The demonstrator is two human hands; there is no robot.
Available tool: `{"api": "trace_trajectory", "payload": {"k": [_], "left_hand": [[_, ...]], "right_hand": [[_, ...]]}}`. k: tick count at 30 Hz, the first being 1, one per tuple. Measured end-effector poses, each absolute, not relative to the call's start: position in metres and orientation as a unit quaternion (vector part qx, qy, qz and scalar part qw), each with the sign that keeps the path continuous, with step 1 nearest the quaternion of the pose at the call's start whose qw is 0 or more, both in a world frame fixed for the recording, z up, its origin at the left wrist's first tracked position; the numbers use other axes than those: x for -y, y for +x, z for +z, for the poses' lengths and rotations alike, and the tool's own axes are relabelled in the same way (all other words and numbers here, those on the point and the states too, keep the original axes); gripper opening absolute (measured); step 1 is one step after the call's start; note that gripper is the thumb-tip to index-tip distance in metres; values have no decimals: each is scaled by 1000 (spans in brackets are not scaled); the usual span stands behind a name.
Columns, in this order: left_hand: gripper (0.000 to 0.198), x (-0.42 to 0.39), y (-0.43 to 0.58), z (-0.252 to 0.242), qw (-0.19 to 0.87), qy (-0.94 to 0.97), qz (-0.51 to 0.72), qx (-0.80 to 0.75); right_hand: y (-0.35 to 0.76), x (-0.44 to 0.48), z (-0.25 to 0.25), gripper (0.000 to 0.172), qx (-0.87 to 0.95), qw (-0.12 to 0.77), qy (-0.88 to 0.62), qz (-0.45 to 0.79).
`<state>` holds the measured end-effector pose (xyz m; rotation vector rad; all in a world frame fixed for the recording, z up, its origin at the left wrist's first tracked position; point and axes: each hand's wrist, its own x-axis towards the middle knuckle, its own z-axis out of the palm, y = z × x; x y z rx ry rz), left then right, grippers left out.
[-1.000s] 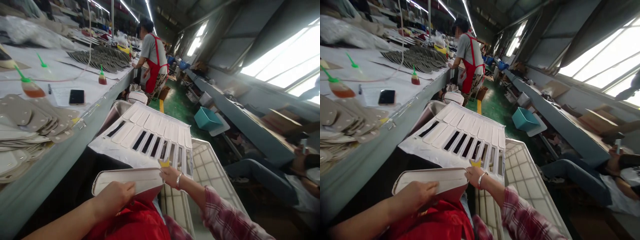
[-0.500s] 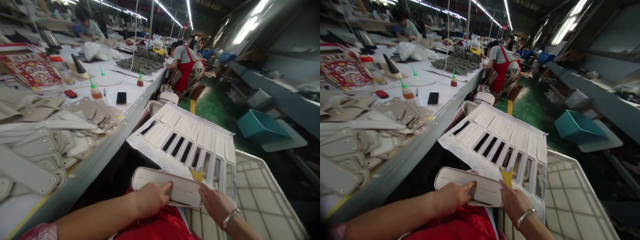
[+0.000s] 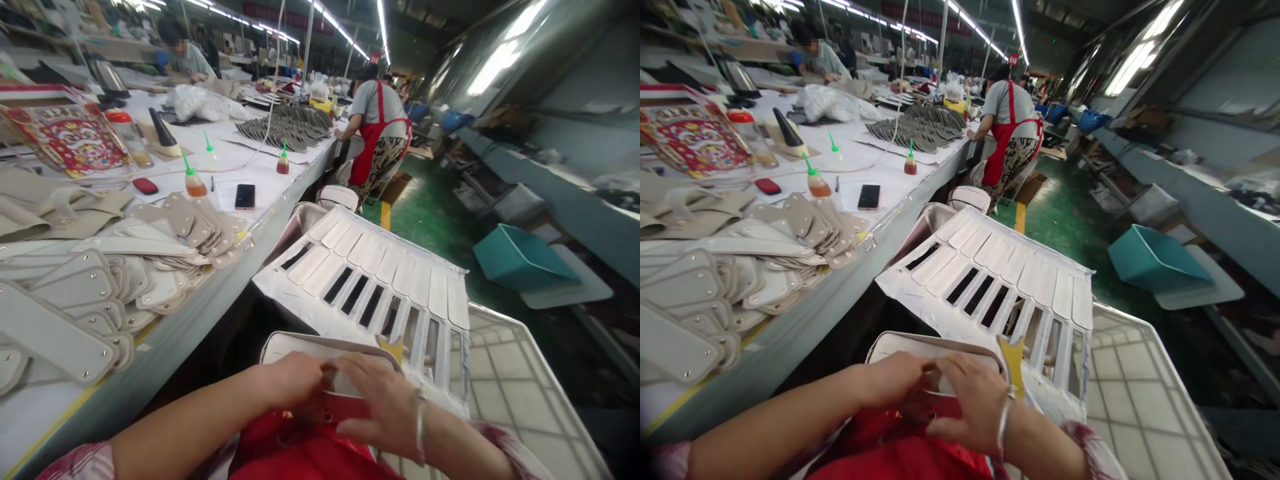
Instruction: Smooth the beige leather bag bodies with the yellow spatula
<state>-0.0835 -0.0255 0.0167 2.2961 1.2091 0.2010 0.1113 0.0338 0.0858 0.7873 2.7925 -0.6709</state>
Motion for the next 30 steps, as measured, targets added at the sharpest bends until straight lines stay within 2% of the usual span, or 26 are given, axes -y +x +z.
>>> {"api": "trace_trajectory", "payload": {"k": [2,4,8,10,13,16,18,21,25,30], "left_hand": [[21,27,-82,14,249,858,47,-447],[25,32,-81,12,230,863,36,-448],[24,50,-79,16,194,858,58,-472],[22,59,-80,20,198,853,78,-477],[21,70,-90,26,225,828,162,-487],[22,77,-113,26,243,703,295,-599],[25,78,-130,19,255,566,336,-708],[32,77,-147,1,369,416,310,-771],[39,76,-146,-14,555,314,308,-706],[41,77,-142,-11,622,257,323,-666]], "right_hand": [[99,-25,81,77,-918,124,243,-287],[94,-22,73,70,-904,145,274,-293],[89,-20,55,71,-910,172,299,-233],[86,-16,47,61,-920,189,288,-187],[82,-8,41,36,-929,206,279,-129],[84,-3,42,32,-932,214,264,-129],[88,-3,43,34,-933,216,248,-147],[90,-6,47,34,-935,206,236,-164],[87,-12,56,31,-928,224,235,-183],[83,-20,66,31,-921,235,233,-204]]}}
